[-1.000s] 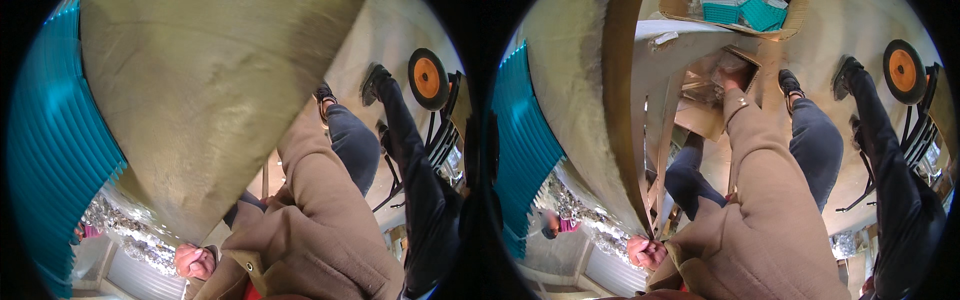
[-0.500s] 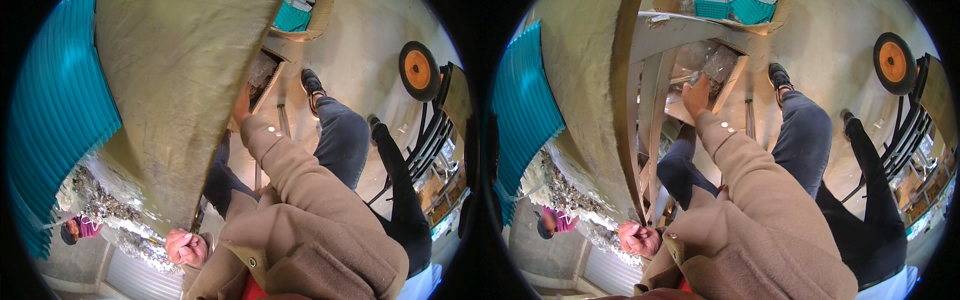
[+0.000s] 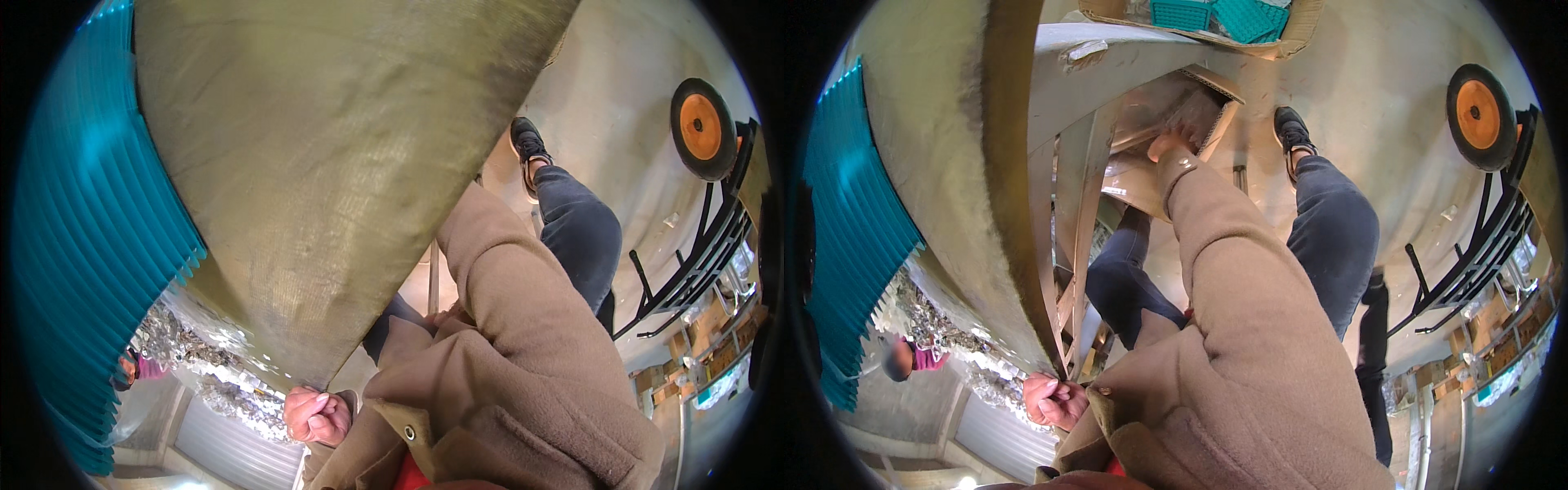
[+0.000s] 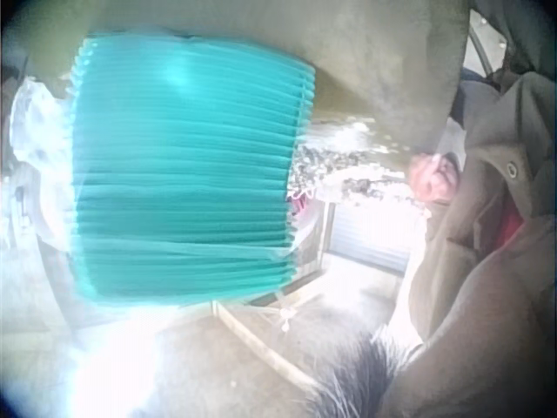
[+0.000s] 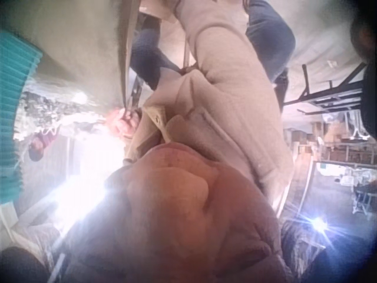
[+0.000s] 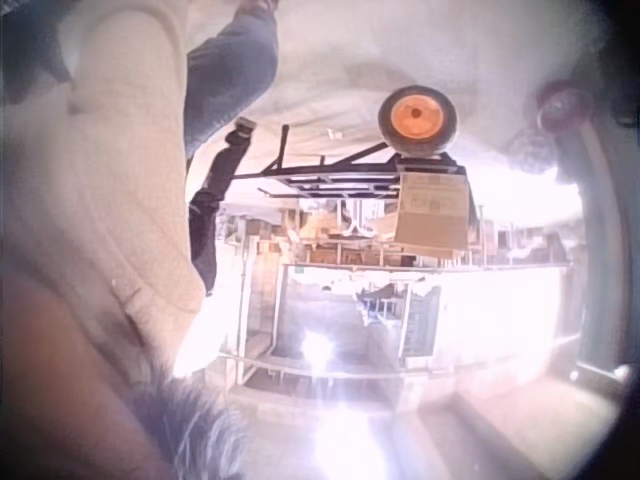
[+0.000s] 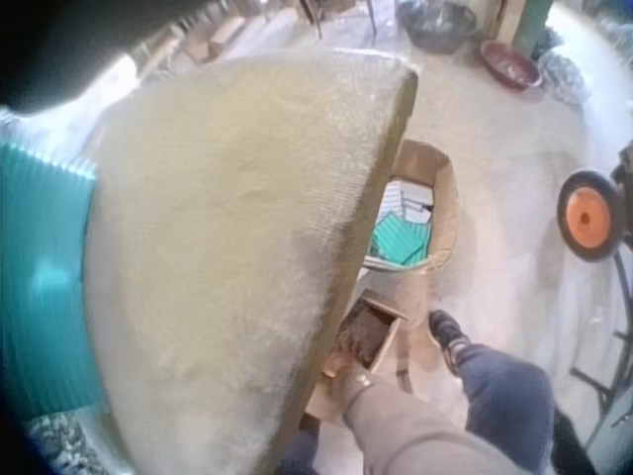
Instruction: The person picks small white plastic pieces and metal fasteners from a table and inserts them into a white plastic tray. They continue placing items into the tray, then transfer the filled tray into a clear plastic bag and place it into a cardboard box under the table.
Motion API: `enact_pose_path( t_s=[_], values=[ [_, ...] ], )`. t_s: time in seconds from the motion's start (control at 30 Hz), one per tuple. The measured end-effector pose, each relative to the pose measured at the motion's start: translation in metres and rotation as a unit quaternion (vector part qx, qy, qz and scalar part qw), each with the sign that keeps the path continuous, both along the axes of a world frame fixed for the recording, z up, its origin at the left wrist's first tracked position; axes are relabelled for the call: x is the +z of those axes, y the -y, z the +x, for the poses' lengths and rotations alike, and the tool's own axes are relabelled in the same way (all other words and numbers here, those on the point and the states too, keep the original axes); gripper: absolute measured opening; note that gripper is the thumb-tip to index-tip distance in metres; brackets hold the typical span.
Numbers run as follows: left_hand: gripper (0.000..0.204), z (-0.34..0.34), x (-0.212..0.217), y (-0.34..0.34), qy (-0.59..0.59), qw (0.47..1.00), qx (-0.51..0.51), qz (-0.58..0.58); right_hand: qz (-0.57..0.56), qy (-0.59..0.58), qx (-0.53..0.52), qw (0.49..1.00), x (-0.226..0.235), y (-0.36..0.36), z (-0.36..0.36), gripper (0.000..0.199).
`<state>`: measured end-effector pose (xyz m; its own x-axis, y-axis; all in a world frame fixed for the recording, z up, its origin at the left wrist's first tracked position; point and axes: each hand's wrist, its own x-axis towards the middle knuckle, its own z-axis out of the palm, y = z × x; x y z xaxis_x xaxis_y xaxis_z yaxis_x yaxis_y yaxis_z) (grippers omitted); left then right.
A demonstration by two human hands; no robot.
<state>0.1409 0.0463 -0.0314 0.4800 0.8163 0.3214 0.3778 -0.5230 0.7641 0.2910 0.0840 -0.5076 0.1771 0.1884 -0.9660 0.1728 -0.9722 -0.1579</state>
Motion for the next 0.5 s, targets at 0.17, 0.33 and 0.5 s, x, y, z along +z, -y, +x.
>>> enact_pose_path(
  t_s=[0.17,0.33,0.5],
  values=[
    [0.028,0.001,0.000,-0.001,-0.016,1.000,-0.008,0.024,0.031,-0.001,0.030,0.999,-0.026,0.013,-0.010,0.074],
    [0.029,0.004,0.004,0.001,-0.038,0.999,0.009,0.006,0.049,-0.018,0.009,0.999,-0.060,-0.006,-0.003,0.061],
    [0.027,0.006,0.005,0.001,-0.021,0.999,0.035,-0.025,0.226,0.070,0.043,0.971,0.003,0.018,0.020,0.038]
  ],
)
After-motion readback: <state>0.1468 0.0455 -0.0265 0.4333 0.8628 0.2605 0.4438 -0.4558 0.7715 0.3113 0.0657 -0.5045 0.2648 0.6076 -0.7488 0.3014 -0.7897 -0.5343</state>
